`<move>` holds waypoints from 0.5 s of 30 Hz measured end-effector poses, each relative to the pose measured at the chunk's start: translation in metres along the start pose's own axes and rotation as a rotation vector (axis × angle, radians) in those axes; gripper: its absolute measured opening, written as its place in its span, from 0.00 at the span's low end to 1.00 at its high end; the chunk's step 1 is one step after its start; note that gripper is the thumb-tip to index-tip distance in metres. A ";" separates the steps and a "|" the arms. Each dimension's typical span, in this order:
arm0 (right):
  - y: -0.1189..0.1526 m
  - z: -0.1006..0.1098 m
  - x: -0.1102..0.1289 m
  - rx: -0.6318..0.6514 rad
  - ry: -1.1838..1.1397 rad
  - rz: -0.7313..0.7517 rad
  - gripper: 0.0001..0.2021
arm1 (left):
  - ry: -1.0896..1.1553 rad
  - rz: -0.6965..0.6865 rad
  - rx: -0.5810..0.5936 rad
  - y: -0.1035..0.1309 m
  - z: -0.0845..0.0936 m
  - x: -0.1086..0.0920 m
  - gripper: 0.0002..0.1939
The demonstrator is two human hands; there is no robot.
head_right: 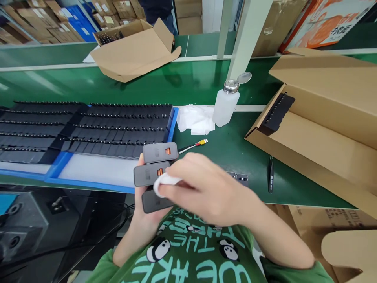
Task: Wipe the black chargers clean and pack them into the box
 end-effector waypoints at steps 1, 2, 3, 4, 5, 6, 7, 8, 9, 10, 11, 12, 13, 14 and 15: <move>0.003 0.003 -0.006 -0.062 0.077 0.041 0.07 | 0.014 0.006 0.024 0.000 0.000 -0.002 0.28; 0.008 0.008 -0.015 -0.121 0.164 0.100 0.08 | 0.021 0.006 0.052 0.001 0.001 -0.004 0.28; 0.014 0.012 -0.025 -0.173 0.251 0.159 0.10 | 0.017 -0.002 0.077 0.001 0.001 -0.007 0.28; 0.020 0.015 -0.037 -0.201 0.322 0.206 0.13 | 0.002 -0.018 0.096 0.001 0.001 -0.009 0.28; 0.026 0.018 -0.048 -0.199 0.370 0.226 0.15 | -0.011 -0.040 0.105 0.001 0.001 -0.012 0.28; 0.030 0.019 -0.059 -0.174 0.393 0.209 0.15 | -0.020 -0.062 0.101 0.002 0.001 -0.014 0.27; 0.034 0.019 -0.067 -0.122 0.403 0.159 0.15 | -0.034 -0.079 0.089 0.001 0.001 -0.015 0.27; 0.035 0.019 -0.072 -0.051 0.407 0.106 0.16 | -0.048 -0.101 0.065 0.000 0.001 -0.016 0.27; 0.036 0.018 -0.073 0.021 0.408 0.057 0.17 | -0.063 -0.130 0.027 -0.001 0.001 -0.016 0.27; 0.034 0.018 -0.071 0.069 0.405 0.013 0.18 | -0.076 -0.162 -0.017 -0.004 0.002 -0.015 0.27; 0.032 0.018 -0.064 0.079 0.400 -0.018 0.18 | -0.084 -0.191 -0.062 -0.007 0.003 -0.013 0.28; 0.028 0.019 -0.053 0.056 0.403 -0.026 0.21 | -0.088 -0.218 -0.100 -0.011 0.005 -0.010 0.27; 0.024 0.019 -0.039 0.017 0.422 -0.016 0.30 | -0.094 -0.248 -0.114 -0.016 0.005 -0.007 0.26; 0.019 0.017 -0.024 -0.022 0.454 0.015 0.41 | -0.109 -0.260 -0.089 -0.020 0.005 -0.003 0.24; 0.013 0.013 -0.009 -0.025 0.521 0.063 0.49 | -0.123 -0.262 -0.035 -0.024 0.004 0.002 0.21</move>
Point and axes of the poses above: each hand's wrist, its own y-axis away from the middle knuckle, its own z-axis out of the back of the hand, x = y × z, the point moved 1 cm from there along -y, towards the middle knuckle, and after that the axes turned 3 degrees about -x, right-handed, at the moved point
